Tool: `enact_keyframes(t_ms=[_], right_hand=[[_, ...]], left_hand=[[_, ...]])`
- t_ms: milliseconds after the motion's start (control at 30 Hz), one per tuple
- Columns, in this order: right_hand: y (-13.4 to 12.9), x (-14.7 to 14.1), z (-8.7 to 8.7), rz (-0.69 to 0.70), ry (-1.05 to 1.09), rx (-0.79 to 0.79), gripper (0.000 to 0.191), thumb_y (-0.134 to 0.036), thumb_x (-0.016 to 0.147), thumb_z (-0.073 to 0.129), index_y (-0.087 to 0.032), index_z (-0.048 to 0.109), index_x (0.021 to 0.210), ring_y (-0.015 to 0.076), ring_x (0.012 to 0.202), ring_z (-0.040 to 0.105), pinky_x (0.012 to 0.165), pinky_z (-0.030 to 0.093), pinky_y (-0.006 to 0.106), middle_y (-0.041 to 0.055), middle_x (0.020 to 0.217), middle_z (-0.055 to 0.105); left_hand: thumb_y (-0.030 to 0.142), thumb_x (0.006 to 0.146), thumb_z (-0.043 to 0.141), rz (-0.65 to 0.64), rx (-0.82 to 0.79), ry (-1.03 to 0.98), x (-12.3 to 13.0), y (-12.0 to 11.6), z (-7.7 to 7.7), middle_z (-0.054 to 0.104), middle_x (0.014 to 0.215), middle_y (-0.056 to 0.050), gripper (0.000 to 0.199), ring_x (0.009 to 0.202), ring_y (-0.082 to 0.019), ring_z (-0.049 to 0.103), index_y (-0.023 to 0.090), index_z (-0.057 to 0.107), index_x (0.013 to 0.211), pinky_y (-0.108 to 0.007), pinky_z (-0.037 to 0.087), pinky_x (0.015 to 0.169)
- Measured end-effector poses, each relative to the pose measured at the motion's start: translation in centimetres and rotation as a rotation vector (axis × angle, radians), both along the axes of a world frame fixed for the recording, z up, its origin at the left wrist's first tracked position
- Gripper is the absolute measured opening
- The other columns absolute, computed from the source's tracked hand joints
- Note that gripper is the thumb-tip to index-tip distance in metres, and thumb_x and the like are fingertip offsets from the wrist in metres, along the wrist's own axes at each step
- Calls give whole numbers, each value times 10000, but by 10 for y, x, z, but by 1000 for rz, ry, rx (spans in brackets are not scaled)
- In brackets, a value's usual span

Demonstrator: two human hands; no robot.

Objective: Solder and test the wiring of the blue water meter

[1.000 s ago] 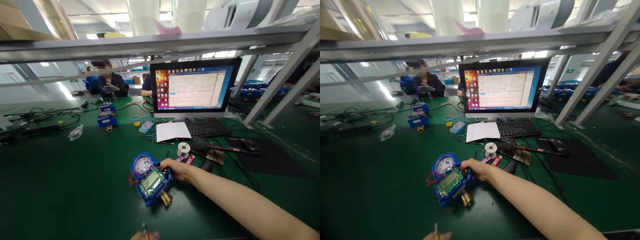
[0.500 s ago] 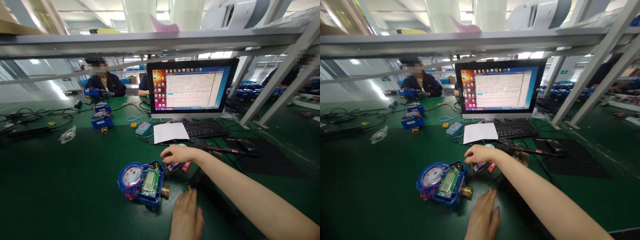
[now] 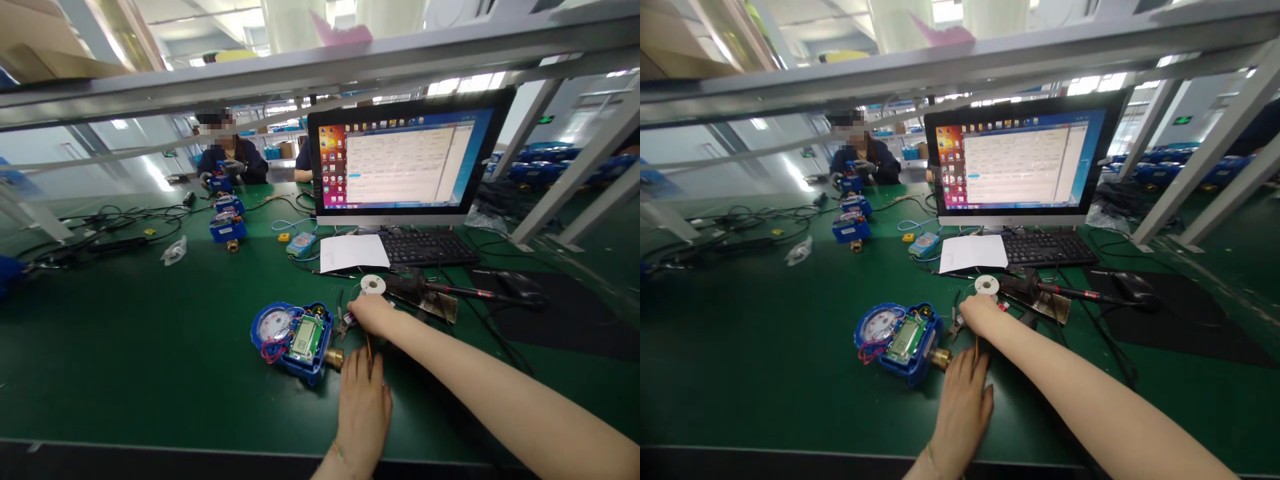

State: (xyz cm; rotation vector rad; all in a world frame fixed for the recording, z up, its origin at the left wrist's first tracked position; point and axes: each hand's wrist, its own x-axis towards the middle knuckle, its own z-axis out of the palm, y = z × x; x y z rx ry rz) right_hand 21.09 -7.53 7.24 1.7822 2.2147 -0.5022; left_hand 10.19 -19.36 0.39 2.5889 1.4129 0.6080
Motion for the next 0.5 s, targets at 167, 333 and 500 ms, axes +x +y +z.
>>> enact_keyframes(t_ms=[167,333,500], right_hand=[[12,6,-1,-30,13,-48,297,-291,835,598,-126,545,1077,192,959,546,845,468,403,71,1048,557],[19,5,0,-87,26,-97,201,-298,850,580,-126,581,954,154,868,568,793,488,356,41,938,586],[16,5,4,-100,38,-89,162,-291,861,563,-131,591,853,134,839,567,788,484,328,29,889,594]], left_hand=[[111,735,514,-10,127,-40,-17,-25,6,469,1291,-157,450,1171,-316,464,167,509,1182,-482,504,896],[82,769,499,-160,350,-257,-56,-27,45,512,1182,-119,292,1104,-232,480,179,578,1033,-373,494,871],[125,795,556,176,472,-392,-122,10,81,549,1016,-66,218,965,-175,514,196,587,998,-333,438,831]])
